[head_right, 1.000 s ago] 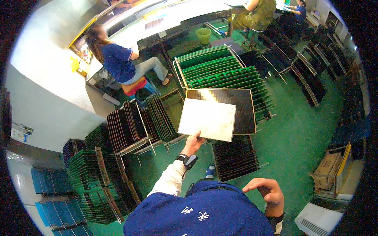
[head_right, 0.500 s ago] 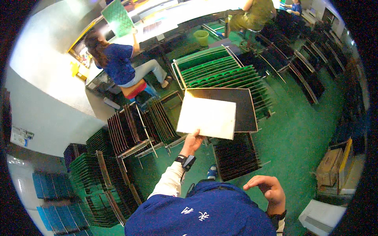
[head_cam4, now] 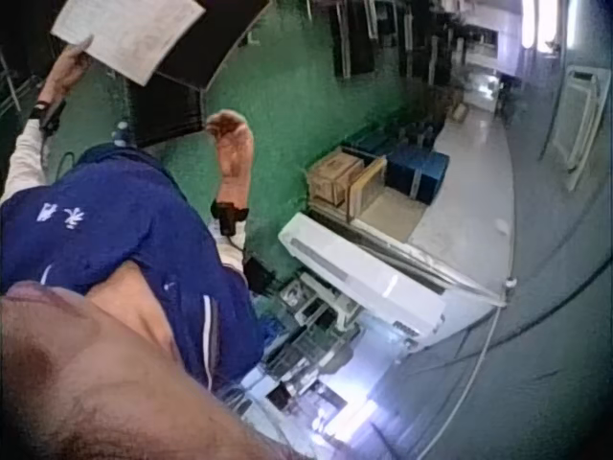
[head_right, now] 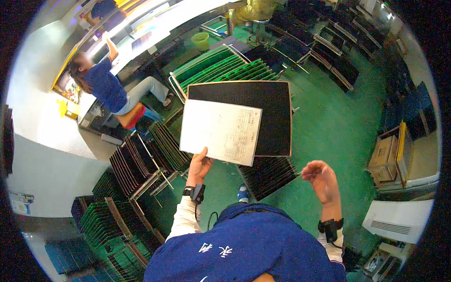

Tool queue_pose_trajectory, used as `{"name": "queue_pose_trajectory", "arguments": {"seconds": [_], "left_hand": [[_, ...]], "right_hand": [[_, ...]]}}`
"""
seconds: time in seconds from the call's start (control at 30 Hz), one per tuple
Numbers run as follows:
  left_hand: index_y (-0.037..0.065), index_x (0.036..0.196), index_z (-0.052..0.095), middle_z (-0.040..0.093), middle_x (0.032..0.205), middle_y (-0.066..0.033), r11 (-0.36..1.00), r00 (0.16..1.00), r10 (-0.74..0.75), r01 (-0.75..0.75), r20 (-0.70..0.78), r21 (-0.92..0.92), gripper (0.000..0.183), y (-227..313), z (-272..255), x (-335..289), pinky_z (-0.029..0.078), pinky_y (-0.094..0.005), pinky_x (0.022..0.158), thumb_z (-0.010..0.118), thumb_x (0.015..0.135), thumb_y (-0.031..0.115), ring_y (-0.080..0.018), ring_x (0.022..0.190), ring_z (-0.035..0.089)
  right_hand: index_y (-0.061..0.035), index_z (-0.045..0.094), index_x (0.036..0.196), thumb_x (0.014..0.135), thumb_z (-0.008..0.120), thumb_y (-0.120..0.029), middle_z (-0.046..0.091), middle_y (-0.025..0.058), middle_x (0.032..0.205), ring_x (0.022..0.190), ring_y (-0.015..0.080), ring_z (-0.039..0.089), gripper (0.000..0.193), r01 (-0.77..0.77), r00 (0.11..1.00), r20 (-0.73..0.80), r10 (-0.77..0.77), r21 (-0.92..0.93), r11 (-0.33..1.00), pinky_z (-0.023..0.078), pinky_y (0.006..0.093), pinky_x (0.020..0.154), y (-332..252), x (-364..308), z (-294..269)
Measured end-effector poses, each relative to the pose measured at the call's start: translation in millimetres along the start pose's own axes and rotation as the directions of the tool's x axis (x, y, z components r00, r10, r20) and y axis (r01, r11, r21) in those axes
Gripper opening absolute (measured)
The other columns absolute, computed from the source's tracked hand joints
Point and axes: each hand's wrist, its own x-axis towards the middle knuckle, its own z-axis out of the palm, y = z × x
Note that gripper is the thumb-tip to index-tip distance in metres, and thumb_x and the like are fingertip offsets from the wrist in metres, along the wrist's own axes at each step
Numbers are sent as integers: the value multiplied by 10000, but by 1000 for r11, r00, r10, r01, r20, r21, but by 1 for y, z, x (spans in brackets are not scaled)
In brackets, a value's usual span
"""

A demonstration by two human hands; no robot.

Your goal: Picking up green PCBs from a rack and feeding them into an automated processing machine.

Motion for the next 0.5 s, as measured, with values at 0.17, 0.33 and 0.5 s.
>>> {"name": "queue_pose_trajectory", "arguments": {"seconds": [0.17,0.33,0.5], "left_hand": [[10,1182,538,585,1186,-85,993,990,-89,81,109,81,321,-15,-3,-15,453,-374,918,593,878,100,-212,1062,568],[-3,1238,497,565,1225,-98,976,951,-187,150,247,160,417,-52,72,-41,426,-375,945,617,868,147,-219,1102,547],[-16,1256,482,549,1248,-100,932,840,-353,275,412,236,421,-102,118,-60,398,-385,993,603,878,122,-234,1148,520]], "right_hand": [[-39,479,1246,915,530,-402,546,68,1168,1043,183,521,494,-24,939,-343,-1,-68,997,438,325,859,7,-7,-41],[-43,439,1300,933,503,-345,535,83,1224,1092,212,509,479,-17,970,-231,71,224,974,403,365,932,13,-48,-111],[-36,440,1294,917,547,-230,524,106,1267,1122,273,525,438,23,942,-330,67,262,965,408,432,982,14,-123,-157]]}}
